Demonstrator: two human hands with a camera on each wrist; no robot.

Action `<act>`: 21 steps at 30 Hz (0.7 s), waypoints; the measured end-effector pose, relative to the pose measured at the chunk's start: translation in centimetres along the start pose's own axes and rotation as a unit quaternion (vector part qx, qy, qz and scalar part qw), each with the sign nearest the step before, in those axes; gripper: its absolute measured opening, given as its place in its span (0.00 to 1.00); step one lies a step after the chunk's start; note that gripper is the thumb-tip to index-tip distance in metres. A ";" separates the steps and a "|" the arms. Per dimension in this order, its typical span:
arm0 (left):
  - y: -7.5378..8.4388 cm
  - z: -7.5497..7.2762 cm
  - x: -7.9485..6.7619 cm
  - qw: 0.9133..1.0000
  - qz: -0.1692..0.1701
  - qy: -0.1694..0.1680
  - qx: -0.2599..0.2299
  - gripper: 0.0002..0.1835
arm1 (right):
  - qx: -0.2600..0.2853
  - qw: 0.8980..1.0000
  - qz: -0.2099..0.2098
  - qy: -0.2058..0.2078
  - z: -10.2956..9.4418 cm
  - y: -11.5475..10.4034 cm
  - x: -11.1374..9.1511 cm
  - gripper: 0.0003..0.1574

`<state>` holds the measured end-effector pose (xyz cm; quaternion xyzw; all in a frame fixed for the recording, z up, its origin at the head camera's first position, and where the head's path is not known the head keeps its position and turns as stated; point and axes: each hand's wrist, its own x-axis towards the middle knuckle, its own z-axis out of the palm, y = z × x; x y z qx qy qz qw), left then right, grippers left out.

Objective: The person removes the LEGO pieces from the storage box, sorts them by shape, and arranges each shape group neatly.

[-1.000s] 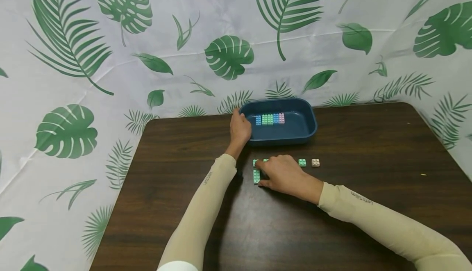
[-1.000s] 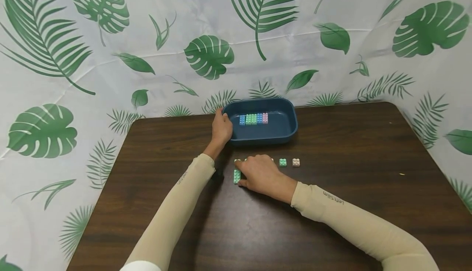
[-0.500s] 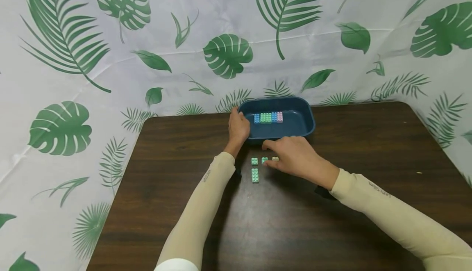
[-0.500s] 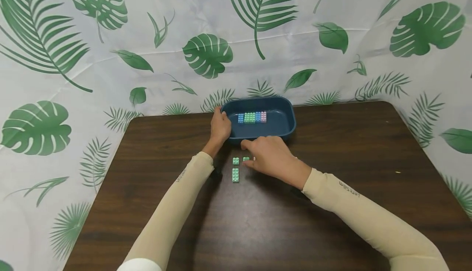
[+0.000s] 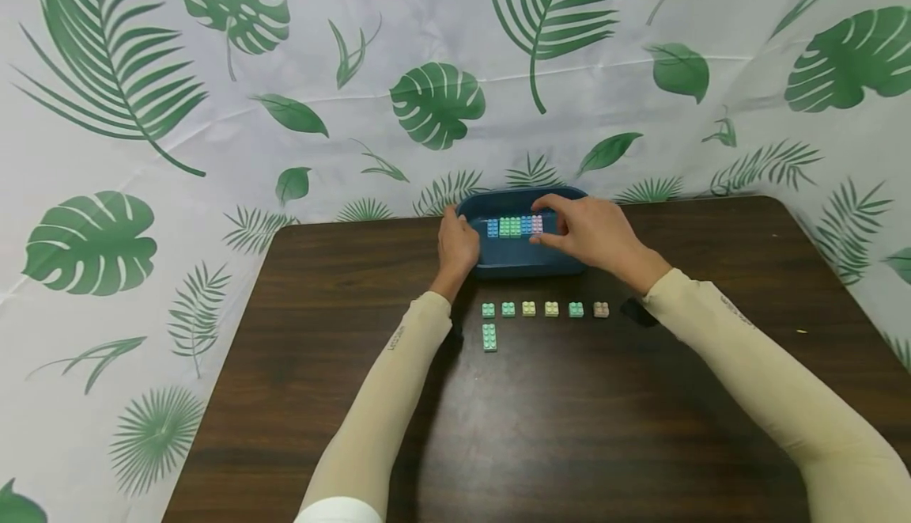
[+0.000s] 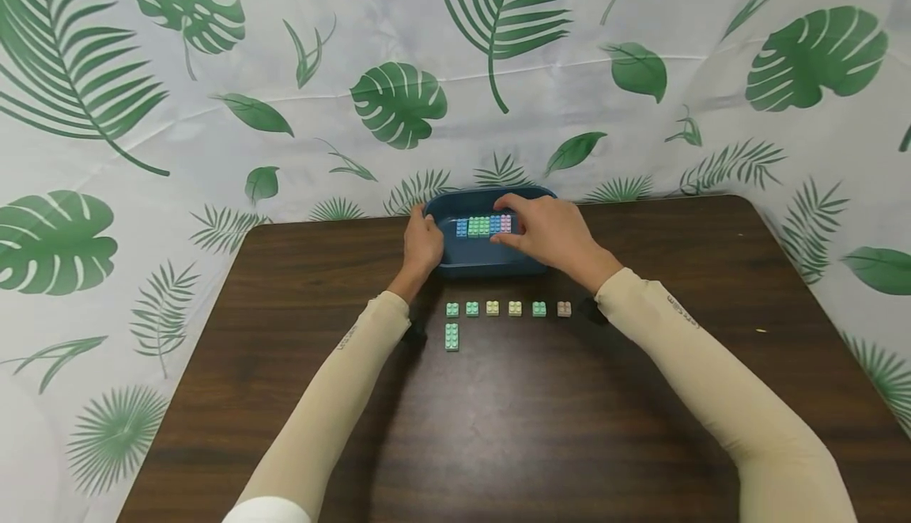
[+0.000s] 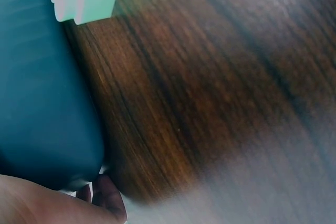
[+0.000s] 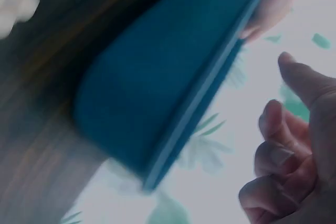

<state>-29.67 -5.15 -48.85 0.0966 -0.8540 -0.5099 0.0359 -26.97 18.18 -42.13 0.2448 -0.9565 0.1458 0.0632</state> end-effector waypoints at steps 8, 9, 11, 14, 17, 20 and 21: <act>-0.5 0.2 0.2 1.000 0.000 0.007 0.017 0.25 | -0.012 0.998 0.037 -0.053 1.5 3.7 3.4 0.35; -0.5 0.2 0.3 1.000 0.001 0.008 0.019 0.25 | -0.021 0.997 0.039 -0.064 1.7 3.9 3.8 0.35; -0.5 0.2 0.3 1.000 0.004 0.008 0.019 0.25 | -0.043 0.995 0.037 -0.084 2.0 4.1 4.4 0.36; -0.4 0.0 0.1 1.000 0.009 0.004 0.011 0.25 | -0.074 0.991 0.026 -0.109 2.6 4.2 5.0 0.37; -0.2 -0.1 0.0 1.000 0.012 0.000 0.006 0.25 | -0.097 0.987 0.015 -0.125 3.0 4.2 5.3 0.37; -0.1 -0.2 0.0 1.000 0.015 0.000 0.009 0.25 | -0.107 0.986 0.010 -0.128 3.5 4.3 5.6 0.37; -0.1 -0.2 0.0 1.000 0.016 0.001 0.010 0.25 | -0.108 0.986 0.009 -0.129 3.6 4.4 5.6 0.37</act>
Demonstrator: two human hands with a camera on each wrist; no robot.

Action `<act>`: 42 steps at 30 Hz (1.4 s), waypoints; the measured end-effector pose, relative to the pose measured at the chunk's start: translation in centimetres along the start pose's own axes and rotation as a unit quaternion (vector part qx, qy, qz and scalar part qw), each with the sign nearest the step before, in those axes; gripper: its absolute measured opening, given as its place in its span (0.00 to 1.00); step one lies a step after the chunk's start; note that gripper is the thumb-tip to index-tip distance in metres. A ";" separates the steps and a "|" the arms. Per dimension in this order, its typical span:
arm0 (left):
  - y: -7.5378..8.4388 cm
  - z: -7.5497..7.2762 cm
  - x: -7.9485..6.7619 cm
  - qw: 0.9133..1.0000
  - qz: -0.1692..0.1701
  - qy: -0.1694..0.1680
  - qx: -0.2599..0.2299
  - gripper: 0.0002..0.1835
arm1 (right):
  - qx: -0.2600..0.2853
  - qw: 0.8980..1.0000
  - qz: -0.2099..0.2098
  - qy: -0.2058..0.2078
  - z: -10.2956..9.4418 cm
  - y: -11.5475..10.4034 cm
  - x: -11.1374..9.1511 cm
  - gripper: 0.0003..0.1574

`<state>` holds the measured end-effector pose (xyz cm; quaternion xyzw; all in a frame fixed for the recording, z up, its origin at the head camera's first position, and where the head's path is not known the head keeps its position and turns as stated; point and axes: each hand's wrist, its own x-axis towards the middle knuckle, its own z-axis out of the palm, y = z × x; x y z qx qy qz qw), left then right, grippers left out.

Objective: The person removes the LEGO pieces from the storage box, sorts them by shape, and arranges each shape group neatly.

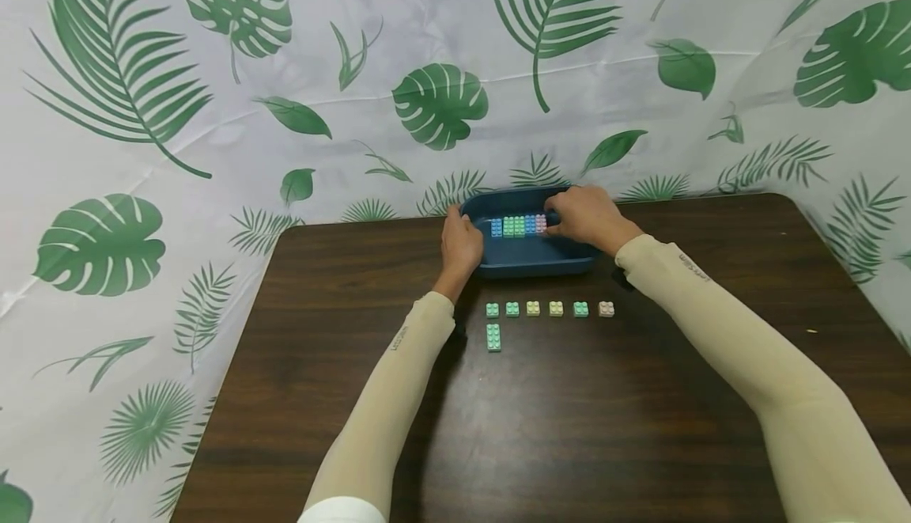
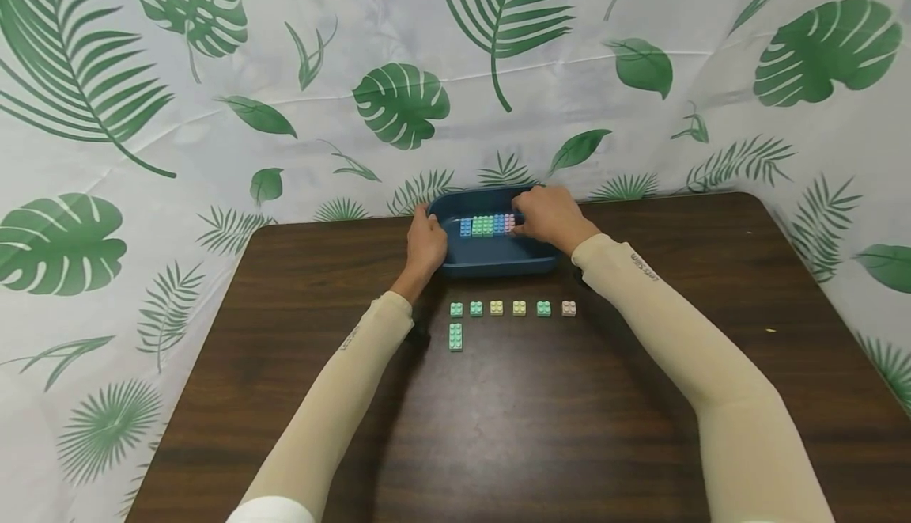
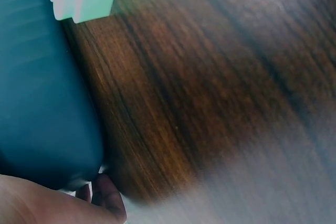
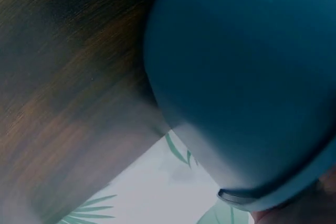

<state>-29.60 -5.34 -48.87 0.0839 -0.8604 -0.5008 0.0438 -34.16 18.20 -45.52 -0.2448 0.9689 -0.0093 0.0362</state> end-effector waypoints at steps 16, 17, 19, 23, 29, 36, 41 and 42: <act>0.3 0.4 -0.2 1.000 0.000 -0.004 -0.009 0.25 | -0.003 1.000 0.005 0.005 1.2 0.6 -0.2 0.33; 0.3 0.4 -0.2 1.000 0.001 -0.003 -0.008 0.25 | -0.004 1.000 0.005 0.007 1.1 0.6 -0.2 0.33; 0.4 0.4 -0.2 1.000 0.000 -0.001 -0.005 0.25 | -0.008 1.000 0.003 0.011 0.9 0.6 -0.3 0.32; 0.3 0.2 -0.1 1.000 -0.001 0.004 -0.003 0.25 | -0.017 1.000 -0.003 0.017 -0.1 0.1 -0.9 0.32; 0.2 0.1 0.0 1.000 -0.007 0.007 0.001 0.25 | -0.026 0.999 -0.020 0.039 -1.8 -1.0 -2.7 0.31; 0.1 0.1 0.0 1.000 -0.011 0.010 0.007 0.25 | -0.015 0.993 -0.051 0.106 -3.3 -3.5 -6.2 0.33; 0.2 0.2 -0.1 1.000 -0.006 0.012 0.009 0.25 | -0.005 0.984 -0.110 0.141 -3.3 -6.1 -8.7 0.31; 0.3 0.2 -0.1 1.000 -0.005 0.013 0.009 0.25 | -0.004 0.981 -0.123 0.147 -3.3 -6.6 -9.1 0.31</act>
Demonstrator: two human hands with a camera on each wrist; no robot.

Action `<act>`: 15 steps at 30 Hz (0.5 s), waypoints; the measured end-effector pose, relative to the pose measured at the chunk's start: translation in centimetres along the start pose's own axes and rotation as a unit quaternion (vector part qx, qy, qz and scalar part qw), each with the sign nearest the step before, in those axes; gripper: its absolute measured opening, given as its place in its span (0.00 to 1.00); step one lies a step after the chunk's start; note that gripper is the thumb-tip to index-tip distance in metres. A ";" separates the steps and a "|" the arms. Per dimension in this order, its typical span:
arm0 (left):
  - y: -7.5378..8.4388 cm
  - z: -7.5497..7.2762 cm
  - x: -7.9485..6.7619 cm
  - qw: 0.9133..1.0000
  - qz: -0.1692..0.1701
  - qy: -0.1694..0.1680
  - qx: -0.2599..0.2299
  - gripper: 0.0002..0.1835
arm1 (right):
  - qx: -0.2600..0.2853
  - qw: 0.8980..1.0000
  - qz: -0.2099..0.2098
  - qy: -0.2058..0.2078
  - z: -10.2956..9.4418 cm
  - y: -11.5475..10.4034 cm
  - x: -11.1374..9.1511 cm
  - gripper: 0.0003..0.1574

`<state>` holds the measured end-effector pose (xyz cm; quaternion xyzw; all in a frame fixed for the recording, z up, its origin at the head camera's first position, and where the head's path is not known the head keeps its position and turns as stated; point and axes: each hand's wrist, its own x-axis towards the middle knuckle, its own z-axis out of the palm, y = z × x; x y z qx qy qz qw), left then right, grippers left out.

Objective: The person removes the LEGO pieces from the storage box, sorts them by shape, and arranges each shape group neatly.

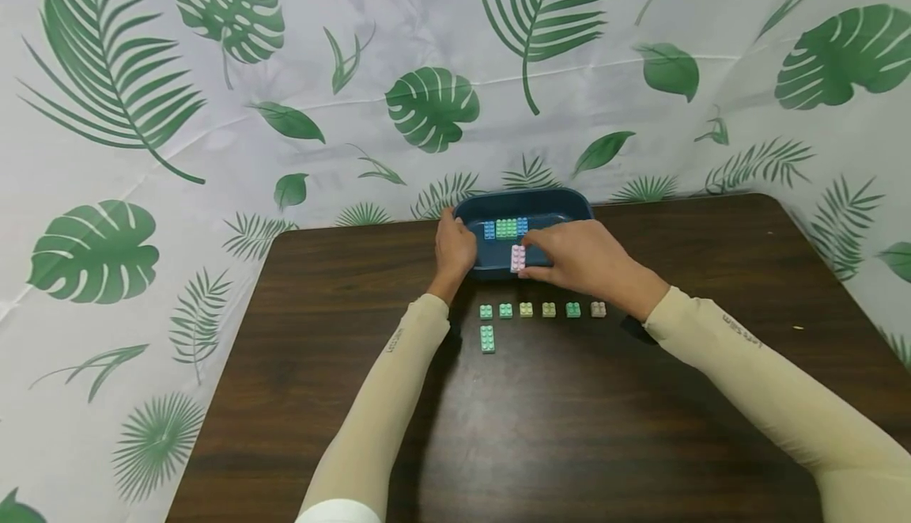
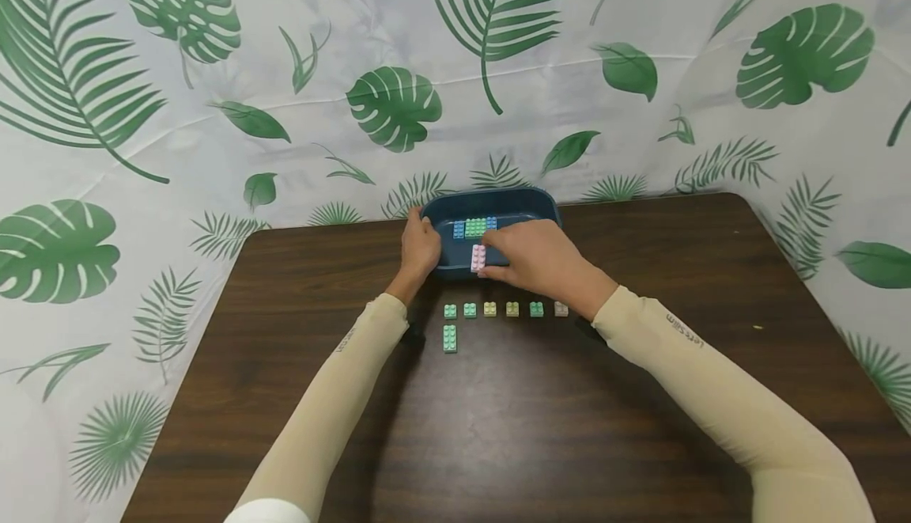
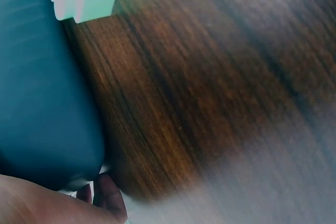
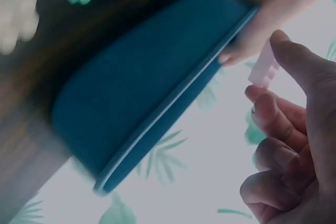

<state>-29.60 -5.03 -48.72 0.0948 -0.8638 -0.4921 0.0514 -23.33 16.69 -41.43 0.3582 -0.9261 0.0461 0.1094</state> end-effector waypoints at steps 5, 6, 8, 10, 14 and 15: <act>0.0 -0.1 0.1 1.000 0.000 0.005 0.007 0.25 | 0.023 0.998 -0.056 0.019 0.6 -2.3 -0.6 0.29; 0.0 -0.1 0.1 1.000 -0.001 0.006 0.009 0.25 | 0.028 0.997 -0.065 0.019 0.8 -2.6 -0.6 0.29; 0.0 -0.2 0.2 1.000 -0.002 0.008 0.014 0.25 | 0.037 0.996 -0.081 0.014 1.4 -3.1 -0.7 0.27; 0.0 -0.2 0.2 1.000 -0.004 0.006 0.016 0.25 | 0.045 0.995 -0.092 0.004 2.1 -3.4 -0.9 0.26; 0.1 -0.1 0.1 1.000 -0.005 -0.003 0.012 0.25 | 0.048 0.994 -0.100 -0.018 3.4 -3.7 -1.9 0.26; 0.1 -0.1 0.0 1.000 -0.005 -0.005 0.011 0.25 | 0.048 0.994 -0.099 -0.024 3.7 -3.8 -2.2 0.26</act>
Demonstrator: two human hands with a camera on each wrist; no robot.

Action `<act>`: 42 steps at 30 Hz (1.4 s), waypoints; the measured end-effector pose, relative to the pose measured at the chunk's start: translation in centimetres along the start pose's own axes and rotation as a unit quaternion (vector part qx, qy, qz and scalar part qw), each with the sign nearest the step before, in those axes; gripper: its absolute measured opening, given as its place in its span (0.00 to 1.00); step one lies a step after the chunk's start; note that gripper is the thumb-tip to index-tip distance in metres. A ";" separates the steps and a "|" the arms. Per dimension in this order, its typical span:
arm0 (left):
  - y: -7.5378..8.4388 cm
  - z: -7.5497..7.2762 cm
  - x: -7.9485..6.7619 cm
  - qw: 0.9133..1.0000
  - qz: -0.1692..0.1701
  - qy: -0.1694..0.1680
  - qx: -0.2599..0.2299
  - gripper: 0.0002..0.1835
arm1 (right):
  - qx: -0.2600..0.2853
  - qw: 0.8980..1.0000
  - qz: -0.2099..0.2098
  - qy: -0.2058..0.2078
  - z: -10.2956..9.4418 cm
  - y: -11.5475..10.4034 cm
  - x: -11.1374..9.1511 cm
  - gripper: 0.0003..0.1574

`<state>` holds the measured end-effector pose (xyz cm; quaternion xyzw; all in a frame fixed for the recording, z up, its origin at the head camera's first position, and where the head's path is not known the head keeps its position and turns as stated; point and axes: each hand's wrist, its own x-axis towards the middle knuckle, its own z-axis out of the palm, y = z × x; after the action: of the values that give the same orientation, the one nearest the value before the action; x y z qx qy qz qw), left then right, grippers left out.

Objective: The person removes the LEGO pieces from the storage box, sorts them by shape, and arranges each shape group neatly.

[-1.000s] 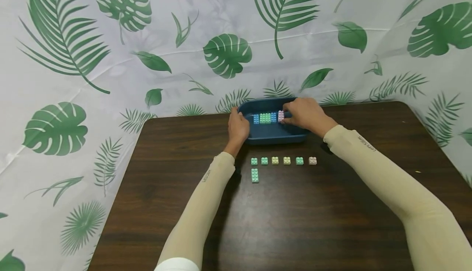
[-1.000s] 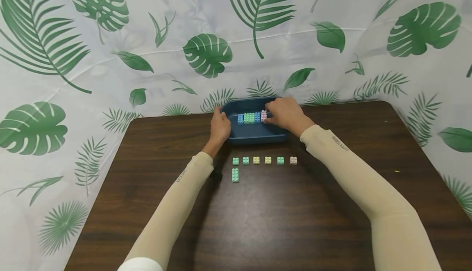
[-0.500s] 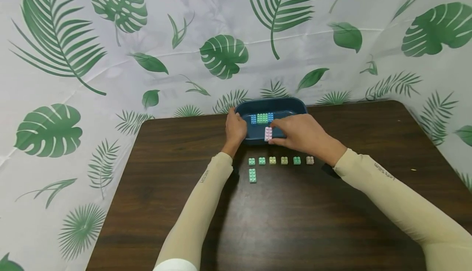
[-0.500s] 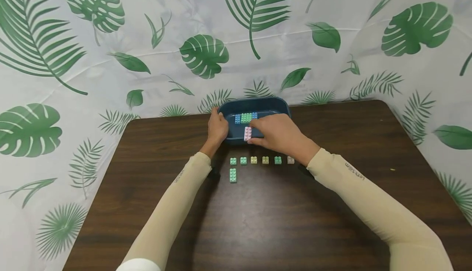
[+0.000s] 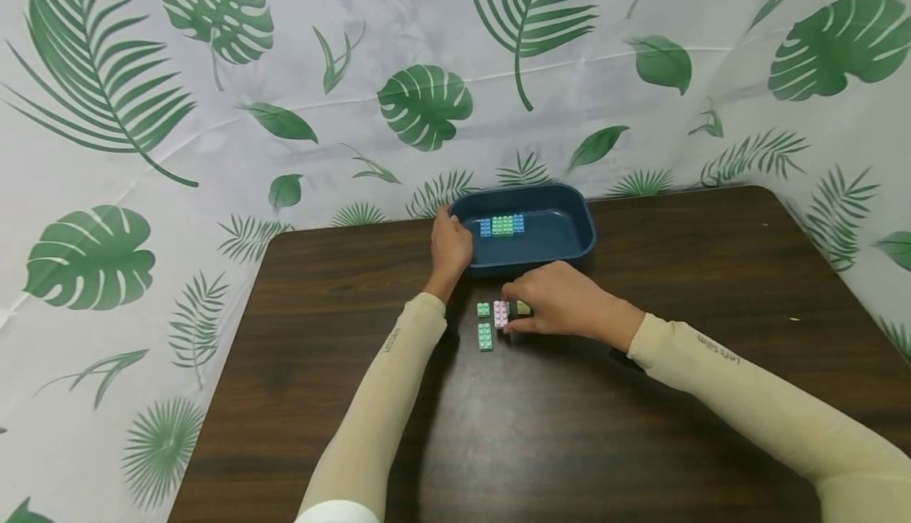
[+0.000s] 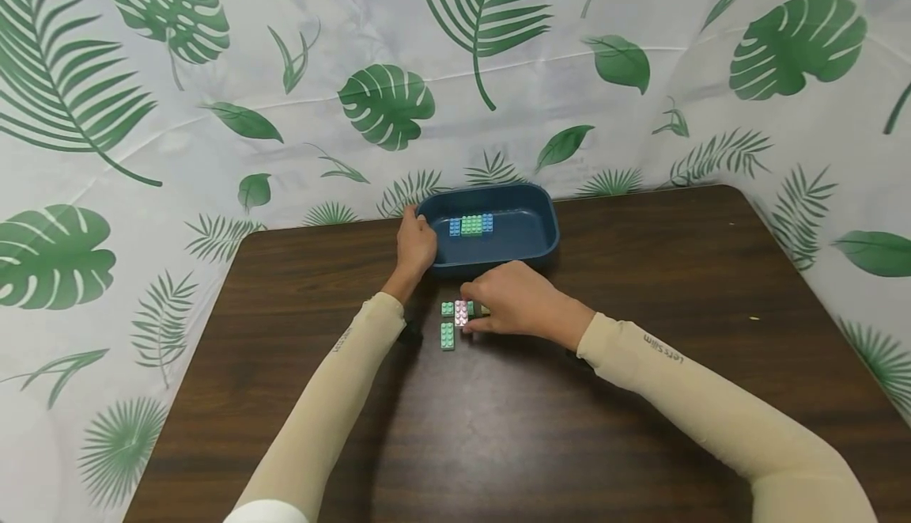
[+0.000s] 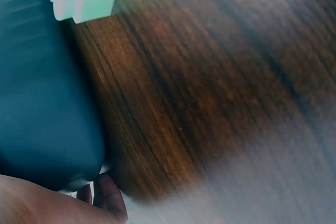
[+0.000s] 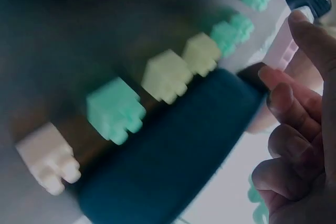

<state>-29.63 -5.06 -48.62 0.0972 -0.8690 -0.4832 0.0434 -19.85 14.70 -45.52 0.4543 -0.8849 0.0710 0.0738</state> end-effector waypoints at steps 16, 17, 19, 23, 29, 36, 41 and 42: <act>-0.1 0.0 -0.1 1.000 0.008 -0.003 -0.002 0.25 | 0.000 0.999 -0.009 -0.043 2.4 -0.8 -0.7 0.25; -0.1 0.0 -0.1 1.000 0.008 -0.004 -0.003 0.25 | -0.001 0.999 -0.007 -0.044 2.5 -0.8 -0.7 0.25; 0.0 0.0 -0.1 1.000 0.009 -0.005 -0.005 0.25 | -0.005 0.999 -0.005 -0.045 2.6 -0.7 -0.7 0.25; 0.0 0.0 0.1 1.000 0.009 -0.006 -0.005 0.26 | -0.011 0.999 -0.006 -0.041 2.7 -0.6 -0.7 0.25; 0.0 -0.1 0.0 1.000 0.008 -0.008 -0.007 0.26 | -0.010 0.999 -0.003 -0.042 2.5 -0.8 -0.8 0.27; 0.0 0.0 0.0 1.000 0.005 -0.012 -0.010 0.26 | 0.014 0.999 0.018 -0.031 0.3 -0.2 -0.9 0.29; 0.0 0.0 0.1 1.000 0.004 -0.005 -0.008 0.26 | 0.021 0.998 0.045 0.023 -2.3 1.4 -0.4 0.30; 0.0 0.0 0.1 1.000 0.004 -0.003 -0.007 0.26 | 0.020 0.998 0.055 0.032 -2.8 1.8 -0.2 0.31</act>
<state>-29.73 -5.05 -48.62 0.0917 -0.8662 -0.4893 0.0436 -21.07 16.44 -42.94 0.4043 -0.9040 0.1073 0.0887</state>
